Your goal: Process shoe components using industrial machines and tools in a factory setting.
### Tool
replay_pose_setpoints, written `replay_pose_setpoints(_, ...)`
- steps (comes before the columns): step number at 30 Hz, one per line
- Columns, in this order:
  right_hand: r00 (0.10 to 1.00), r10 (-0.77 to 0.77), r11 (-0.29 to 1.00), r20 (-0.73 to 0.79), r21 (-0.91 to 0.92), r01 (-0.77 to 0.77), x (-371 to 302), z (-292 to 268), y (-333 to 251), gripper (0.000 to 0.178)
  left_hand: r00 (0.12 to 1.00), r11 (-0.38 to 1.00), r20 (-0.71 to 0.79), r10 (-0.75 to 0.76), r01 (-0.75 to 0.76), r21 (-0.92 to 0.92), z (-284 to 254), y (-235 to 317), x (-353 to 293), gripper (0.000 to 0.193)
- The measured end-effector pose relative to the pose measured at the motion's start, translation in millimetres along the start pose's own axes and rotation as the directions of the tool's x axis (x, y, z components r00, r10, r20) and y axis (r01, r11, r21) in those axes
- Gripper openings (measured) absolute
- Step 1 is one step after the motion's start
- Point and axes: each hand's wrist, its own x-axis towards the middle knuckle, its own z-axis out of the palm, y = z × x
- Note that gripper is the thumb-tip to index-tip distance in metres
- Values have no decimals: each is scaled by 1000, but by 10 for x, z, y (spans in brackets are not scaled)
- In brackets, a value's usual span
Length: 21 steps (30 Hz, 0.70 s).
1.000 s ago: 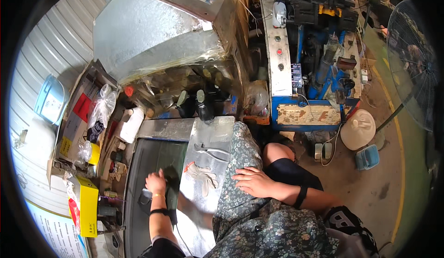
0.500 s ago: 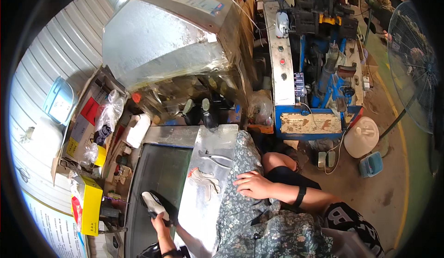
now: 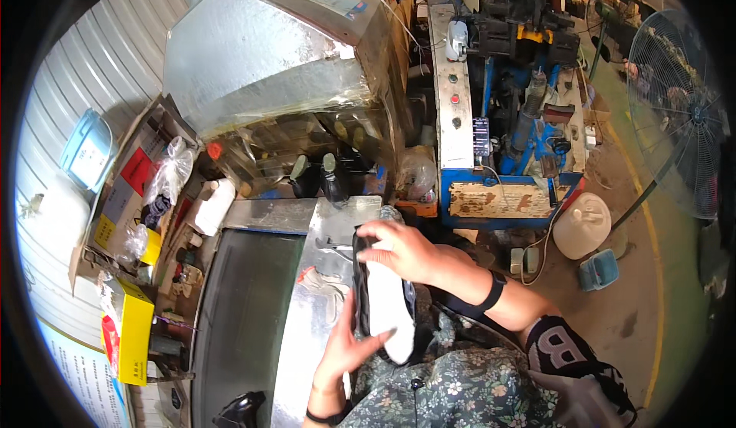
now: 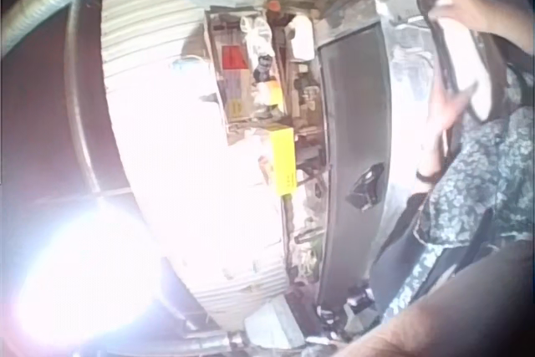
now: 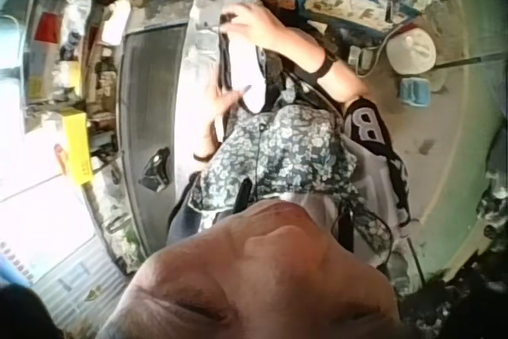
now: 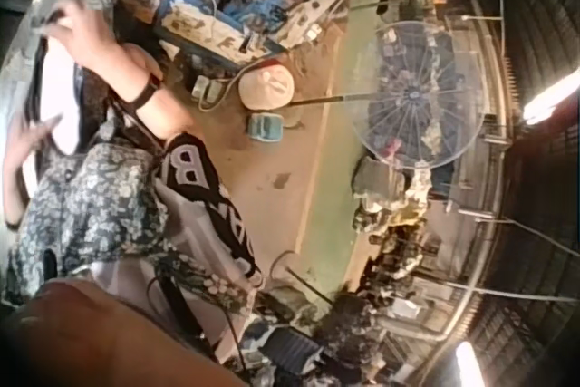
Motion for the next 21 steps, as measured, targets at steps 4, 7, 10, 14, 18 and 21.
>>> replay_pose_setpoints(4, 979, -87, 990, 183, -91, 105, -227, -105, 6, 48, 978, 962, -72, 196, -177, 210, 147, 42, 609, 97)
replay_pose_setpoints(7, 956, -2, 995, 295, -92, 30, -195, -211, 22, 49, 982, 984, -62, 177, -177, 6, 209, -17, 810, 96)
replay_pose_setpoints(10, 913, 74, 993, 401, -111, -31, -94, -288, 100, 46, 982, 991, -141, 128, -134, -31, 305, -62, 856, 96)
replay_pose_setpoints(14, 915, 80, 997, 396, -17, -80, 19, -223, 315, 38, 966, 997, -249, 71, -74, -4, 414, -107, 910, 95)
replay_pose_setpoints(18, 967, 66, 998, 244, 6, -69, -70, -127, 327, 41, 965, 999, -261, 17, -25, -25, 374, -149, 915, 94)
replay_pose_setpoints(21, 983, 182, 954, -31, 249, -169, -423, -36, 74, 53, 955, 993, -276, 109, -115, -5, 283, -143, 955, 79)
